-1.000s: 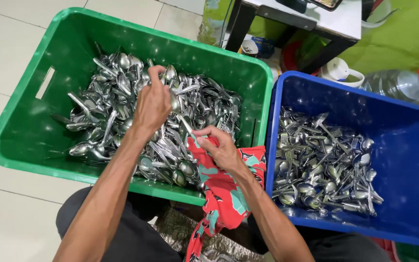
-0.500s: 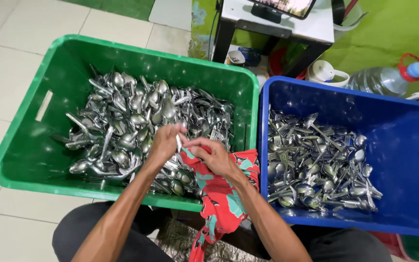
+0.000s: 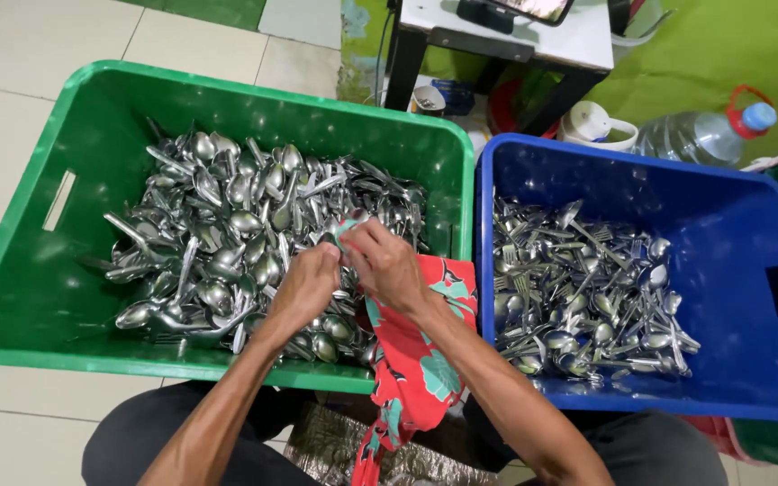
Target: Wiping metal spoons with a cloth and moving them from one bin to another.
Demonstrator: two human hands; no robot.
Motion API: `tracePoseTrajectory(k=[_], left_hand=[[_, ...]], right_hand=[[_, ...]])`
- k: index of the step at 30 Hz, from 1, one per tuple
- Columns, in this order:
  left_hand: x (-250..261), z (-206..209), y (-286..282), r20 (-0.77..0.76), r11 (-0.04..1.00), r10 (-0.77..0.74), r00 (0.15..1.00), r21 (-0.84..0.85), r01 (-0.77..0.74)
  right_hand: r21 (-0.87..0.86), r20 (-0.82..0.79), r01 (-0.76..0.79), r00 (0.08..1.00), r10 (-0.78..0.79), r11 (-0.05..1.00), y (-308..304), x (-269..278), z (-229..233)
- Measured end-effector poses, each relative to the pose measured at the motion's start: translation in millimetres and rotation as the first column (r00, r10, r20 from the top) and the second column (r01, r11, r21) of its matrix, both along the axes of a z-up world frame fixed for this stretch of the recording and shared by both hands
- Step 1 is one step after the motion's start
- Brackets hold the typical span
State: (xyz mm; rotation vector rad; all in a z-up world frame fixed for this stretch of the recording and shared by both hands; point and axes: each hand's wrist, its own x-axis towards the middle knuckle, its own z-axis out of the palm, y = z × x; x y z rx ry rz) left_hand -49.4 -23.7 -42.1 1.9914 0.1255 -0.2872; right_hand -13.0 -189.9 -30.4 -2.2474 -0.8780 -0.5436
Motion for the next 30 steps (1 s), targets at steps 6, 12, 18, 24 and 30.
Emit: tracePoseTrajectory(k=[6,12,18,24,30], left_hand=[[-9,18,1,0.076,0.992,-0.101,0.992,0.082,0.094],[-9,9,-1,0.048,0.989,-0.138,0.989,0.058,0.135],[-6,-8,9,0.055,0.984,-0.131,0.990,0.129,0.123],[-21,41,11,-0.023,0.982,-0.048,0.999,0.180,0.052],[-22,40,11,-0.098,0.998,0.055,0.994,0.004,-0.055]], right_hand=[[-0.129,0.134,0.138,0.984,-0.120,0.982,-2,19,-35],[-0.149,0.008,0.074,0.997,-0.073,0.986,-13,19,-41],[-0.097,-0.047,-0.020,0.999,0.015,0.995,-2,0,-38],[0.123,-0.090,0.265,0.963,-0.255,0.957,-14,24,-42],[0.281,-0.119,0.172,0.983,-0.143,0.944,-20,11,-10]])
